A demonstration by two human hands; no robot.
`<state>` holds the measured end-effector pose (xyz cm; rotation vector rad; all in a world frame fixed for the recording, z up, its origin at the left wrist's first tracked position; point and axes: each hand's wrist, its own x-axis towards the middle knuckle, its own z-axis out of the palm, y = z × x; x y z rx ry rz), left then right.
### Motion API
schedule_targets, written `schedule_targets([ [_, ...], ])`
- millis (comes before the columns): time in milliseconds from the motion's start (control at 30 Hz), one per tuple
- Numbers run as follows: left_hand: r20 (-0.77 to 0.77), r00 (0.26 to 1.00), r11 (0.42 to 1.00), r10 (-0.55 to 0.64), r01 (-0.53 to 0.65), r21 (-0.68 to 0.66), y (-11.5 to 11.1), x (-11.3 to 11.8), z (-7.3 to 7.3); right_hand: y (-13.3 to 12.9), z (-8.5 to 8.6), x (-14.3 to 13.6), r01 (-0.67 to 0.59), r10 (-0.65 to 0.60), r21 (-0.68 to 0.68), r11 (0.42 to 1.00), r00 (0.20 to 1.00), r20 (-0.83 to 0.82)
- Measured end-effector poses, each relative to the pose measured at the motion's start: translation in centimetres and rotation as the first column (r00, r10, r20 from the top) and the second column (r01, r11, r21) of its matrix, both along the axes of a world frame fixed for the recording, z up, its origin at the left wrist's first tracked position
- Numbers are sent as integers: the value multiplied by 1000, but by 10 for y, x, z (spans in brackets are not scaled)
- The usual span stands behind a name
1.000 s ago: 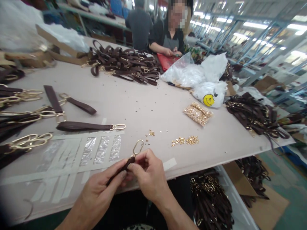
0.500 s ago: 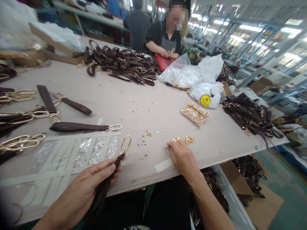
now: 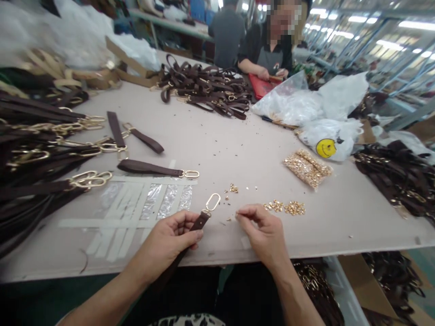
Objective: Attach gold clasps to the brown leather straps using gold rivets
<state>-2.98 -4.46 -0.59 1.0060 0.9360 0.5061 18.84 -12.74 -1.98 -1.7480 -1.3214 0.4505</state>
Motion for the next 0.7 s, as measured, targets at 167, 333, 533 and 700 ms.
schedule_targets([
  [167, 36, 999, 999, 31, -32, 20, -3, 3, -2, 5, 3, -63, -81, 100, 83, 993, 957, -271],
  [333, 40, 997, 998, 60, -61, 13, -4, 3, -4, 10, 2, -73, -112, 125, 116, 987, 985, -115],
  [533, 20, 998, 988, 67, -69, 141, -9, 4, -4, 8, 7, -74, -109, 114, 146, 983, 993, -25],
  [700, -46, 995, 936, 91, -70, 344, -15, 2, -6, 6, 0, -80, -48, 66, 127, 991, 988, -140],
])
